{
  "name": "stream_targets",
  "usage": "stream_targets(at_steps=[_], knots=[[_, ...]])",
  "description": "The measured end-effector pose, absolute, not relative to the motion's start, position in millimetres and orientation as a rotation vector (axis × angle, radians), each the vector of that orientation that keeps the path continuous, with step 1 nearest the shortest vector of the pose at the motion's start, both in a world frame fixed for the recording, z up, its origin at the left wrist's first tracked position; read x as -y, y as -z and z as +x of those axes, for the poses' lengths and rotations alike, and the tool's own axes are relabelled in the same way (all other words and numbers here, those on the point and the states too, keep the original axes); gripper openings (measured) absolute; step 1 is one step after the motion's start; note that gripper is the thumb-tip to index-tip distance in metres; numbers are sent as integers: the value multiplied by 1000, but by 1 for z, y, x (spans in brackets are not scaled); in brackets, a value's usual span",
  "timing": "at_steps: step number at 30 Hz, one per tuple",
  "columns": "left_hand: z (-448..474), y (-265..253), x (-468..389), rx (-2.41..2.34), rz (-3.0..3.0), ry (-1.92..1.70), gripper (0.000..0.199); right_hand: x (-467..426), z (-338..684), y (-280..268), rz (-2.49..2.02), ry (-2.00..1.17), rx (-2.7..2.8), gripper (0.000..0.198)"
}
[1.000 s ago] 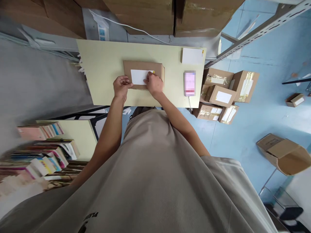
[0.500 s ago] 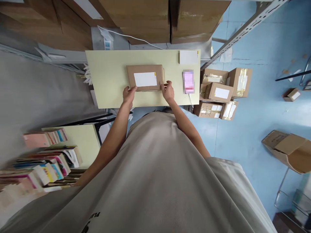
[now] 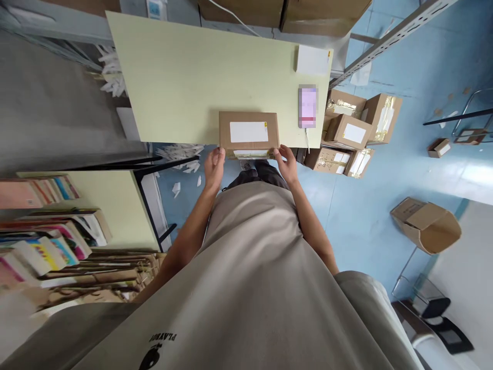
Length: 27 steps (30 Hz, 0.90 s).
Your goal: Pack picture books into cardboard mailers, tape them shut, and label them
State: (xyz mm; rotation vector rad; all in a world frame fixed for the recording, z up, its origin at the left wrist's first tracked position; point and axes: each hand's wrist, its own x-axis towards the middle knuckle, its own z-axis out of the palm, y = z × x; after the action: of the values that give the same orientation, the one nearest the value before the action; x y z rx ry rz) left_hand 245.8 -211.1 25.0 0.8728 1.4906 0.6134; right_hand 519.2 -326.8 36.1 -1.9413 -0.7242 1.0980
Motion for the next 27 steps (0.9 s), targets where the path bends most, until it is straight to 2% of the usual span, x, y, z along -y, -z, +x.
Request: stream_targets(at_steps=[2, 5, 9, 14, 21, 27], knots=[[244, -33, 219, -1469, 919, -655, 64, 340, 521, -55, -1957, -1063, 681, 95], [249, -43, 222, -1432, 983, -667, 67, 346, 526, -71, -1943, -1052, 630, 96], [261, -55, 223, -1503, 1057, -644, 53, 345, 535, -73, -1895, -1125, 603, 100], [289, -83, 228, -1583, 1199, -711, 41, 359, 566, -86, -1810, -1148, 614, 95], [409, -137, 268, -1374, 1324, -496, 35, 430, 685, -123, -1902, -887, 579, 76], [529, -134, 333, -1015, 1362, -236, 41, 506, 804, -126, -2162, -596, 538, 65]])
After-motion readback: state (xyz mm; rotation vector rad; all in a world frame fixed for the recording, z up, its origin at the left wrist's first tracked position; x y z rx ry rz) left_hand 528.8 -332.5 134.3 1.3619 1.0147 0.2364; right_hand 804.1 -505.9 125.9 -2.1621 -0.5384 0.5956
